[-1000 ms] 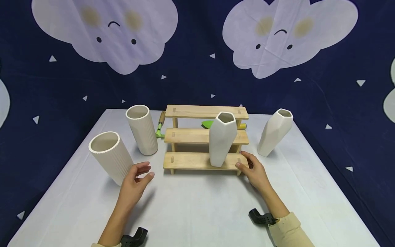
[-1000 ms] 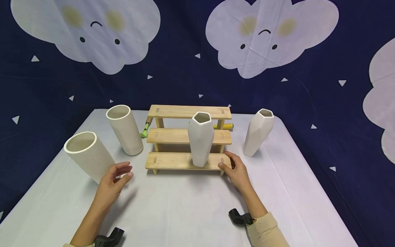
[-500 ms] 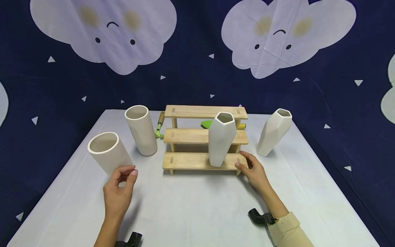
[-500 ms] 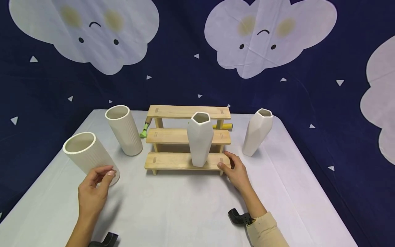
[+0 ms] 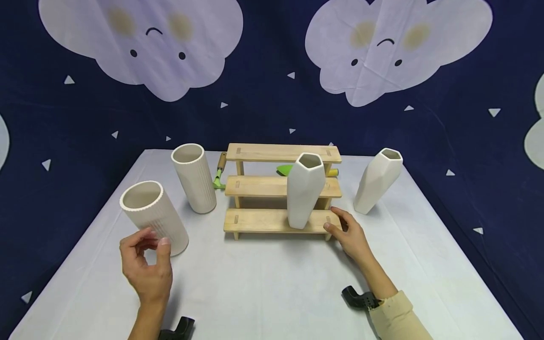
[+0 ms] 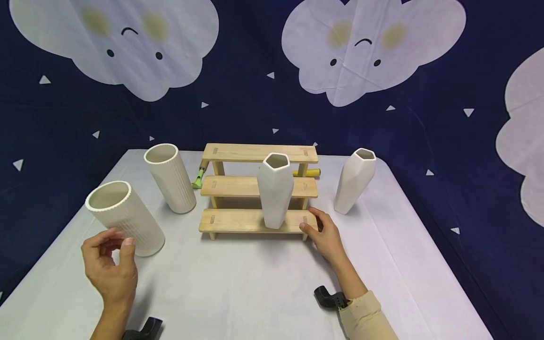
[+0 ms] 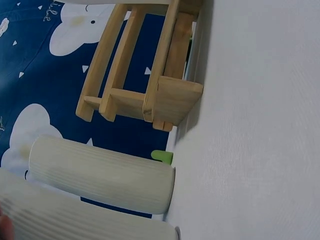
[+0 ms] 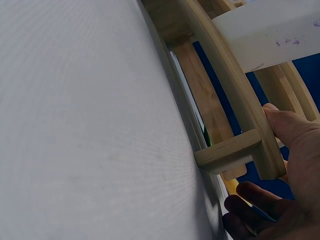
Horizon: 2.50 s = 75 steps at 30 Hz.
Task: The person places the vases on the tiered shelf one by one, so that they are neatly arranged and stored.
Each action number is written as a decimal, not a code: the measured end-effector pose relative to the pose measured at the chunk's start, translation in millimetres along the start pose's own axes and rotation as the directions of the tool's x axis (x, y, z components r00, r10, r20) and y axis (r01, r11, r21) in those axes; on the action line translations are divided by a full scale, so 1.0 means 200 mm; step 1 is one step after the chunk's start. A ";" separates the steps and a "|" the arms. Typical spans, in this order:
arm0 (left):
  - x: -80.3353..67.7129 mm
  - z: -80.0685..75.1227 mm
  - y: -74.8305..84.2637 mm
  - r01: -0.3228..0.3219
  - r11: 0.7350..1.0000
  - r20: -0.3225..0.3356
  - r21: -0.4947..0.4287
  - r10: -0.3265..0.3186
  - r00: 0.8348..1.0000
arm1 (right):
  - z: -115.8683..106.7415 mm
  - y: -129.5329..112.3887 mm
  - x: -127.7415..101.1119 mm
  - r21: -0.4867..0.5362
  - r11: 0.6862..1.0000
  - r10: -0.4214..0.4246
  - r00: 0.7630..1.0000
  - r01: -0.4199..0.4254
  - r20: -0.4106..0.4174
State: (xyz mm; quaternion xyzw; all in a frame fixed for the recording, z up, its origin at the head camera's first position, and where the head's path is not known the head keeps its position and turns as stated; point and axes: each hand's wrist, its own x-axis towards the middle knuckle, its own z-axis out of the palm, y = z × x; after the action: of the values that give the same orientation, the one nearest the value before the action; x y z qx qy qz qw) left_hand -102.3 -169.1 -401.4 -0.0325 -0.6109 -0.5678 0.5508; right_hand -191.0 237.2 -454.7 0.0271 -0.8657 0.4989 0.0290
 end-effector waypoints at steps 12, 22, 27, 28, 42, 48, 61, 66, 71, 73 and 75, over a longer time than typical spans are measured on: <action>0.04 0.01 0.02 0.020 1.000 -0.189 0.007 -0.018 0.982 | 0.00 -0.01 -0.01 0.007 1.000 0.007 1.000 -0.007 -0.007; 0.05 -0.06 -0.06 0.270 0.950 -0.037 0.156 -0.267 0.963 | -0.01 -0.01 0.00 0.000 1.000 0.018 1.000 -0.018 -0.002; 0.06 -0.08 -0.13 0.339 0.911 0.041 0.236 -0.358 0.933 | -0.01 -0.06 -0.02 0.008 0.999 0.034 0.999 -0.034 0.006; 0.06 -0.08 -0.14 0.347 0.905 0.057 0.246 -0.371 0.927 | -0.01 -0.08 -0.03 0.006 0.999 0.032 0.999 -0.032 0.006; 0.08 -0.06 -0.22 0.491 0.802 0.090 0.341 -0.548 0.832 | -0.02 -0.20 -0.08 -0.009 0.999 0.034 0.999 -0.034 0.008; 0.08 -0.06 -0.23 0.510 0.791 0.096 0.338 -0.568 0.817 | -0.02 -0.20 -0.08 -0.011 0.999 0.030 0.999 -0.030 0.010; 0.08 -0.04 -0.24 0.542 0.748 0.086 0.383 -0.613 0.785 | 0.00 0.00 0.00 -0.003 1.000 0.011 1.000 -0.011 0.004; 0.08 -0.04 -0.24 0.548 0.750 0.077 0.370 -0.613 0.786 | 0.00 0.01 0.00 -0.012 1.000 -0.003 1.000 0.003 -0.004; 0.08 -0.04 -0.22 0.556 0.755 0.061 0.347 -0.610 0.790 | 0.00 0.01 0.00 -0.009 1.000 0.008 1.000 -0.008 0.000; 0.08 -0.04 -0.22 0.562 0.757 0.053 0.334 -0.610 0.791 | 0.00 0.01 0.00 -0.008 1.000 0.012 1.000 -0.012 0.002; 0.08 -0.04 -0.22 0.565 0.758 0.050 0.325 -0.610 0.791 | 0.00 0.01 0.00 -0.008 1.000 0.015 1.000 -0.015 0.005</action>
State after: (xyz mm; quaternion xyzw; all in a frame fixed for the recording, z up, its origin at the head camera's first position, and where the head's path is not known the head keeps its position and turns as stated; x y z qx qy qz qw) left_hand -133.0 -199.7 -420.1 0.1997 -0.7076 -0.6107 0.2942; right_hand -191.3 237.5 -456.6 0.0217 -0.8681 0.4955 0.0229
